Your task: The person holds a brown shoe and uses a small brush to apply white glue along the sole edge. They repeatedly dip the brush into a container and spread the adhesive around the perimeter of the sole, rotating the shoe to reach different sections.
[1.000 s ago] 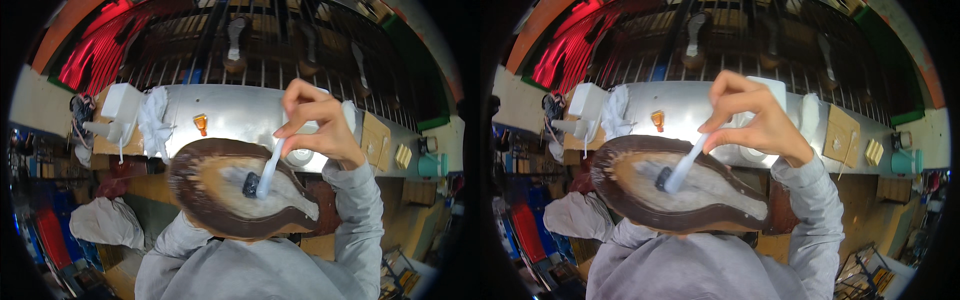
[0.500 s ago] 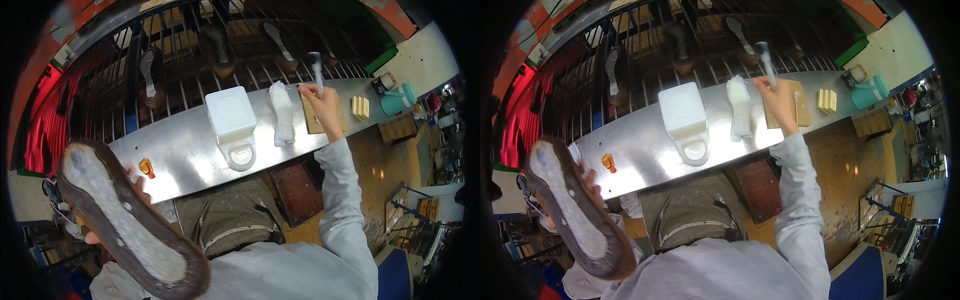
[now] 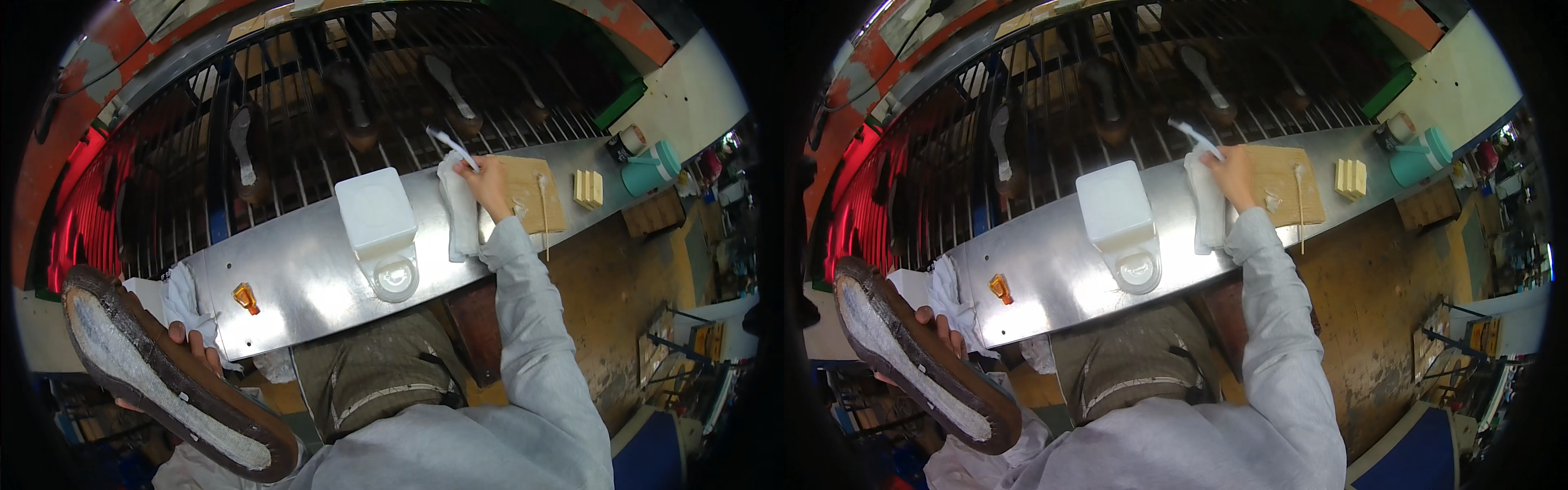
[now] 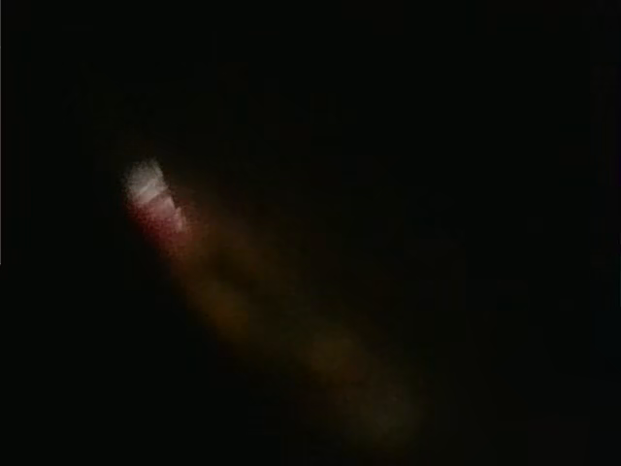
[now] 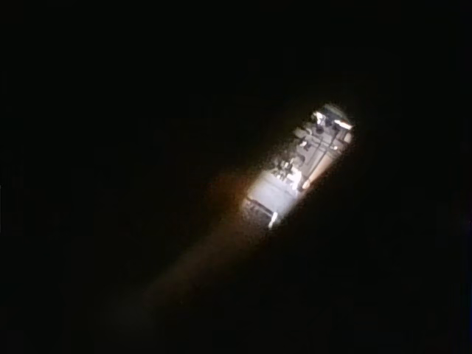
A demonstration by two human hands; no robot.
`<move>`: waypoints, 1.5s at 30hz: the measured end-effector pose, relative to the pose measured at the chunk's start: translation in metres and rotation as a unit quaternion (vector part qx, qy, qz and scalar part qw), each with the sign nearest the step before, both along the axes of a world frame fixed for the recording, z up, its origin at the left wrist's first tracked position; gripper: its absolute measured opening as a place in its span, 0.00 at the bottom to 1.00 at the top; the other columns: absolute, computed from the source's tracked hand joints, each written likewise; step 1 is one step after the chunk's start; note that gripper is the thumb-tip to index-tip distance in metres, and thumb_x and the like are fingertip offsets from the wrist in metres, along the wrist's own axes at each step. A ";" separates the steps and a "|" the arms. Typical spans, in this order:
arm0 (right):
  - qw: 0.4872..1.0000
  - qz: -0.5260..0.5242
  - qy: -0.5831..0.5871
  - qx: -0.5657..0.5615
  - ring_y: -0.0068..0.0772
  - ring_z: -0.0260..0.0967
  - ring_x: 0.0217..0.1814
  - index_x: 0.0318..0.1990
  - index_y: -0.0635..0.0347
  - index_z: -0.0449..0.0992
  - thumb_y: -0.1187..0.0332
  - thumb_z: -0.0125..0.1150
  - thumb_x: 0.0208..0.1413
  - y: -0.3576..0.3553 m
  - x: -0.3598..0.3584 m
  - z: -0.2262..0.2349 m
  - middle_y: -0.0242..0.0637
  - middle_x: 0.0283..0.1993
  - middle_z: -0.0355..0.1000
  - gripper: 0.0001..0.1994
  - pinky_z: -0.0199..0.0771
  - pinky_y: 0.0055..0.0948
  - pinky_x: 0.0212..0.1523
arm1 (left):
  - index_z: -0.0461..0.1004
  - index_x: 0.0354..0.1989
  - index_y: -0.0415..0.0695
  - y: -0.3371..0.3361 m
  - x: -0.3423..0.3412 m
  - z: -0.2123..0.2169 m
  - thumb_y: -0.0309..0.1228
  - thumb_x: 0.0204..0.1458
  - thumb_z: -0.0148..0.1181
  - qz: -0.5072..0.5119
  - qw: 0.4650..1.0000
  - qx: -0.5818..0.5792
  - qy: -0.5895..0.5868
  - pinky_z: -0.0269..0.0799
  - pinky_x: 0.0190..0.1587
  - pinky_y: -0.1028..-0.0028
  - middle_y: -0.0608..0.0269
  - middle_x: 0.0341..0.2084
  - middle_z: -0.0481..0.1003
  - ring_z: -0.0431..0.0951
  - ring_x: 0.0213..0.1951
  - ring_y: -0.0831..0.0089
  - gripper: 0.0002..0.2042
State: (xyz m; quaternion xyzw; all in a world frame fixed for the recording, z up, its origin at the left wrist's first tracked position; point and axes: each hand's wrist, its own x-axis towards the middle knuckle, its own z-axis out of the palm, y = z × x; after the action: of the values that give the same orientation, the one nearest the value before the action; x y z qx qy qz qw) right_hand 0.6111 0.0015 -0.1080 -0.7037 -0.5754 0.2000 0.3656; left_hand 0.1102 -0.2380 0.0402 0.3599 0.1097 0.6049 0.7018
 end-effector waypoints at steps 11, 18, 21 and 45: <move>0.955 0.109 -0.081 0.262 0.32 0.78 0.36 0.36 0.57 0.86 0.79 0.71 0.46 -0.071 -0.004 0.024 0.35 0.40 0.78 0.09 0.74 0.26 0.36 | 0.49 0.74 0.50 0.022 0.009 -0.015 0.54 0.48 0.70 -0.060 0.998 0.023 -0.018 0.67 0.38 0.66 0.59 0.60 0.62 0.68 0.42 0.66 0.49; 0.962 0.193 0.184 -0.056 0.21 0.72 0.53 0.41 0.65 0.78 0.76 0.68 0.55 -0.086 0.010 0.010 0.37 0.58 0.76 0.07 0.71 0.21 0.50 | 0.54 0.72 0.46 0.017 0.016 -0.009 0.55 0.48 0.70 -0.044 0.999 0.011 -0.016 0.70 0.36 0.64 0.57 0.61 0.62 0.70 0.38 0.64 0.47; 0.963 0.183 0.191 -0.045 0.40 0.65 0.69 0.41 0.64 0.79 0.73 0.67 0.55 -0.093 0.016 0.003 0.49 0.74 0.60 0.08 0.68 0.33 0.63 | 0.54 0.72 0.44 0.017 0.018 -0.006 0.57 0.48 0.69 -0.036 0.999 0.006 -0.027 0.69 0.36 0.64 0.55 0.60 0.62 0.69 0.38 0.65 0.48; 0.905 0.227 0.323 -0.156 0.23 0.72 0.35 0.28 0.62 0.76 0.70 0.73 0.50 -0.221 0.024 0.103 0.44 0.42 0.80 0.09 0.72 0.23 0.38 | 0.41 0.76 0.48 0.027 -0.005 -0.018 0.60 0.51 0.65 -0.059 0.995 0.070 -0.029 0.64 0.59 0.48 0.46 0.70 0.48 0.61 0.62 0.48 0.52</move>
State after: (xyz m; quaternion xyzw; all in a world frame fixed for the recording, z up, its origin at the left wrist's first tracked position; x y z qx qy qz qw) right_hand 0.6350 -0.2194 -0.0054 -0.4991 -0.5310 0.5814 0.3618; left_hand 0.1050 -0.2110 0.0221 0.3958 0.0252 0.5788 0.7125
